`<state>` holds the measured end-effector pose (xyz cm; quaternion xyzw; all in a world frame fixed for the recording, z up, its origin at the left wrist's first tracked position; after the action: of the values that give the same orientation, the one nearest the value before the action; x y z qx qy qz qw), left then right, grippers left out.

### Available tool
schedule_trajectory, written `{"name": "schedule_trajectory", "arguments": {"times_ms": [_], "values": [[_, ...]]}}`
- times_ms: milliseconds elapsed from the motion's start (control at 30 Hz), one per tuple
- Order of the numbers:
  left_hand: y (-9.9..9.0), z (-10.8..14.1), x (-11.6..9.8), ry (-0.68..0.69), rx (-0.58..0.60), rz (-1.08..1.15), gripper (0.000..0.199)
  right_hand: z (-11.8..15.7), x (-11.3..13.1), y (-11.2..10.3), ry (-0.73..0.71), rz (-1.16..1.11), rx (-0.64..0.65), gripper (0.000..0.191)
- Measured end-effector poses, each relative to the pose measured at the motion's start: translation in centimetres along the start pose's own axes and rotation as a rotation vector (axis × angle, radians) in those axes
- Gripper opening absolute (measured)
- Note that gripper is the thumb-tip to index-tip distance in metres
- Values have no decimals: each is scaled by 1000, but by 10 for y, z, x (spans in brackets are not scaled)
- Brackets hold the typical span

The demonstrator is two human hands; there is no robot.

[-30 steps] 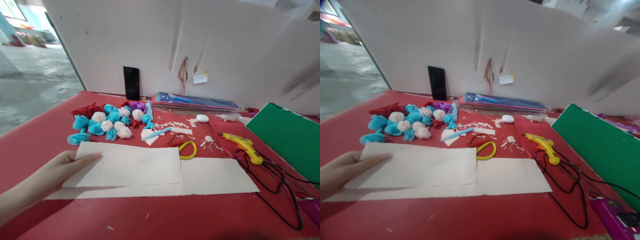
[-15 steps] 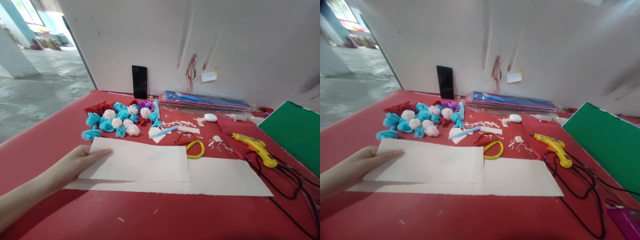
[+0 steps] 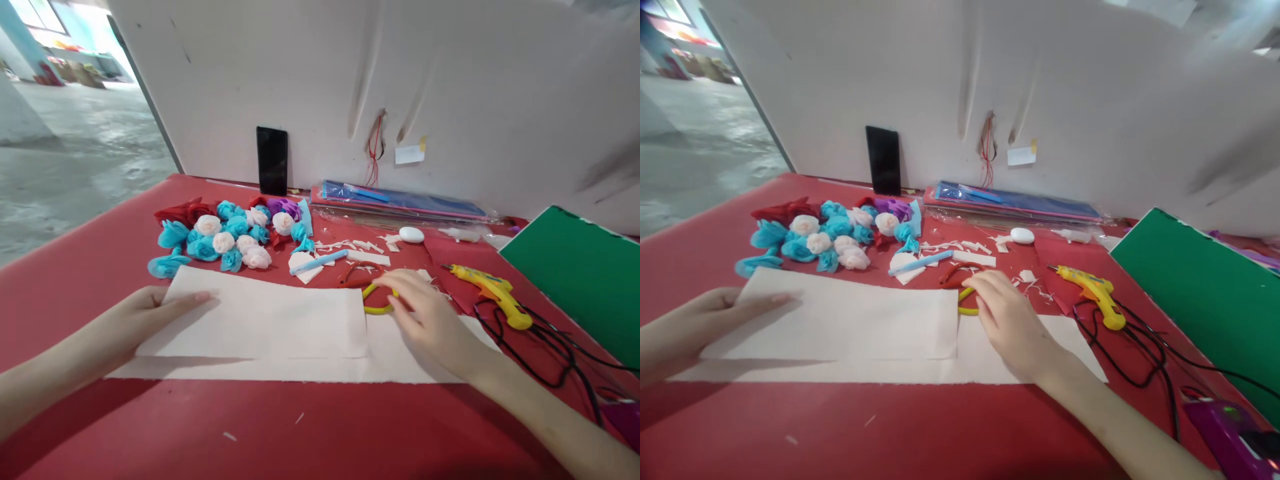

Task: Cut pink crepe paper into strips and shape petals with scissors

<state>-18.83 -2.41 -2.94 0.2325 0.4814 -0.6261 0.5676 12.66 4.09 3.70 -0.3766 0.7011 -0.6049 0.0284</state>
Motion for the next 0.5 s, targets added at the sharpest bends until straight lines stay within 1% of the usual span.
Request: {"name": "schedule_trajectory", "arguments": {"times_ms": [133,200,267,333,400,467,500], "values": [[0,-4,5,6,64,-93,35,-20,-9,33,-91,97,158,49],[1,-5,4,8,80,-91,34,-28,-13,41,-133,120,223,50],[1,-4,3,-2,83,-62,35,-34,-14,45,-178,144,287,49],[-1,-2,1,-13,66,-28,37,-39,-12,46,-213,172,343,46],[-7,-1,-1,-20,23,21,38,-42,-7,47,-229,197,383,40],[-17,0,-1,-22,-41,64,41,-47,-2,48,-221,210,397,36],[-26,-1,-2,0,-97,59,43,-49,-1,47,-209,210,392,36]]}}
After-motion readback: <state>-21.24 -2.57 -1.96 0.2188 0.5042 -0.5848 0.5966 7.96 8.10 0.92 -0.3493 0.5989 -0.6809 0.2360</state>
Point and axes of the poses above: each hand's wrist, its own z-axis away from the middle knuckle, its own y-axis out of the palm, x = y × z, the point moved 8 cm from there along -z, towards the middle knuckle, and after that the axes turned 8 degrees about y, right-handed, at the moved point
